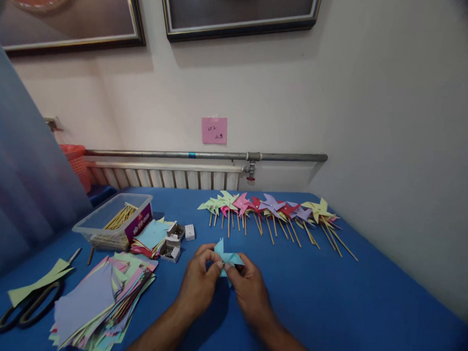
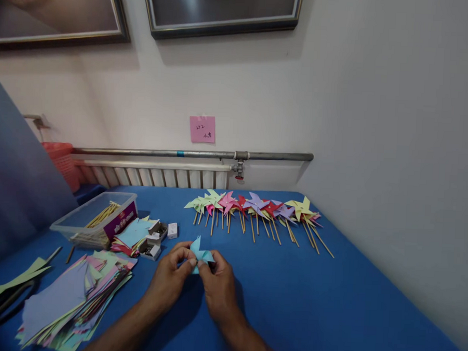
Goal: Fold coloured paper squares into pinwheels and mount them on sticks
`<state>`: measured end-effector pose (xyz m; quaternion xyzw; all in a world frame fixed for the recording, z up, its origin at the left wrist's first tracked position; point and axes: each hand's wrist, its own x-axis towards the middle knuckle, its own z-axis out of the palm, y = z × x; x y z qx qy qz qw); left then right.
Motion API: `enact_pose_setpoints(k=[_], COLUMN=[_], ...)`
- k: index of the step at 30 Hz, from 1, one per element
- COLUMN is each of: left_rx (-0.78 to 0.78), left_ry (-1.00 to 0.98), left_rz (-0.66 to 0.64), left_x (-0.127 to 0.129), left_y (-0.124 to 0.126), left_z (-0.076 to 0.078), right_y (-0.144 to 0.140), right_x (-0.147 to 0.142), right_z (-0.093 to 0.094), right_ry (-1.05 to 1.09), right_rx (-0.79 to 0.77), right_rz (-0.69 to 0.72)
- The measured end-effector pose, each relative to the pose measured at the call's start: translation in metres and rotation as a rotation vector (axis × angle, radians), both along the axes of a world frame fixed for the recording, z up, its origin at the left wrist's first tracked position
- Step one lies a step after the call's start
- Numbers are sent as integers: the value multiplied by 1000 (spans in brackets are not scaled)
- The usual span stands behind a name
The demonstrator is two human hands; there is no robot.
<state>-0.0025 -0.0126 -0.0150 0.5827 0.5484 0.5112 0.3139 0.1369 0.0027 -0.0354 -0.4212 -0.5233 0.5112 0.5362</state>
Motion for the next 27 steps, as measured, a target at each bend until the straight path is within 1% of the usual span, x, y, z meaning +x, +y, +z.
enact_pose_setpoints(k=[7,27], left_rx=[-3,-8], left_ry=[-25,-1], left_rz=[-5,-5], left_x=[0,1], left_y=[-1,-1], left_z=[2,3], right_y=[-1,-4], right_x=[1,1], right_z=[1,8], right_ry=[-28,-38], right_rx=[-1,3], right_rz=[-7,-13])
